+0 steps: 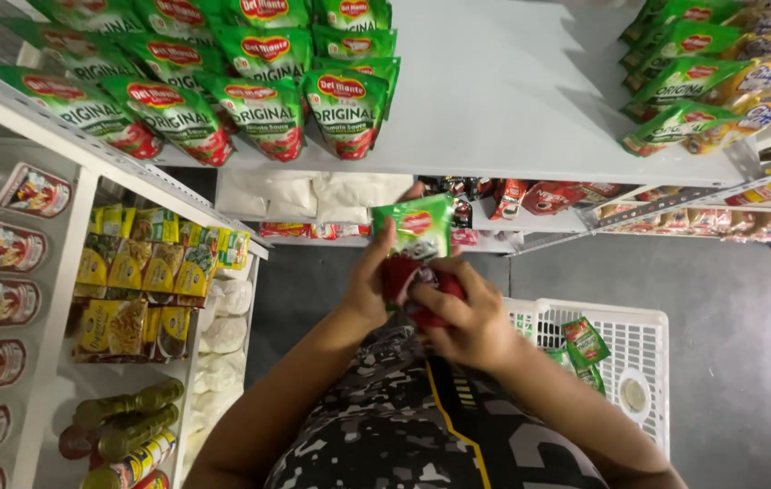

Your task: Wiping tomato sauce packets with a cloth and organizing them onto store shelves.

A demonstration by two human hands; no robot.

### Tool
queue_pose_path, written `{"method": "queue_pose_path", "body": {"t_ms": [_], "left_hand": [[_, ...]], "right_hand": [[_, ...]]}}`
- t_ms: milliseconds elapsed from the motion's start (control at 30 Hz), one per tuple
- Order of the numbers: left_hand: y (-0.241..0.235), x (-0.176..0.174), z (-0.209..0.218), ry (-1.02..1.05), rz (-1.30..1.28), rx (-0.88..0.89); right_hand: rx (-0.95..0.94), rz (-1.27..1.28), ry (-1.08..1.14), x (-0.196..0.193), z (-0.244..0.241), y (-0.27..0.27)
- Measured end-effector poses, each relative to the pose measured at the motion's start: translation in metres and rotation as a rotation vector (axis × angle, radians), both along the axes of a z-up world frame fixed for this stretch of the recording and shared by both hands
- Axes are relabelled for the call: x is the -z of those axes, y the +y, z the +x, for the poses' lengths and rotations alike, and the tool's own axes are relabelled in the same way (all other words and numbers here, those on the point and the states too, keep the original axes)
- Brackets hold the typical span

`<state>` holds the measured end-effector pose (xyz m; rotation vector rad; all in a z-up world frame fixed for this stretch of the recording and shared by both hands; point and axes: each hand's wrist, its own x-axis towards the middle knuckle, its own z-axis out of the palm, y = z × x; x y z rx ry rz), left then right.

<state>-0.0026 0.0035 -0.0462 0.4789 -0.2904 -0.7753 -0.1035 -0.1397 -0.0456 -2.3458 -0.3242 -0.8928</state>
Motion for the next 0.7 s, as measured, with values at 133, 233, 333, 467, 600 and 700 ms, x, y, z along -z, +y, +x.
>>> {"method": "queue_pose_path", "body": {"t_ms": [133,233,333,467,600,700], "left_hand": [[0.007,-0.025,-0.001,0.052,0.209,0.028],[-0.003,-0.030,-0.009,0.150,0.283,0.052],[-0.006,-0.025,0.002,0.078,0.265,0.007],[0.013,-0.028,0.011,0.014,0.283,-0.059],[-0.007,-0.043,0.005,0.112,0.379,0.081],[-0.026,-0.020,0.001,0.205,0.278,0.072]], "right_hand": [[-0.126,-0.049,-0.012,0.020,0.017,-0.061],[-0.018,0.023,-0.005,0.002,0.023,-0.044],[-0.088,0.100,0.008,0.001,0.017,-0.016],[-0.283,0.056,0.052,-0.003,0.014,-0.032],[-0.002,0.035,0.063,0.007,0.026,-0.063],[0.049,0.151,0.044,-0.005,0.022,-0.040]]}}
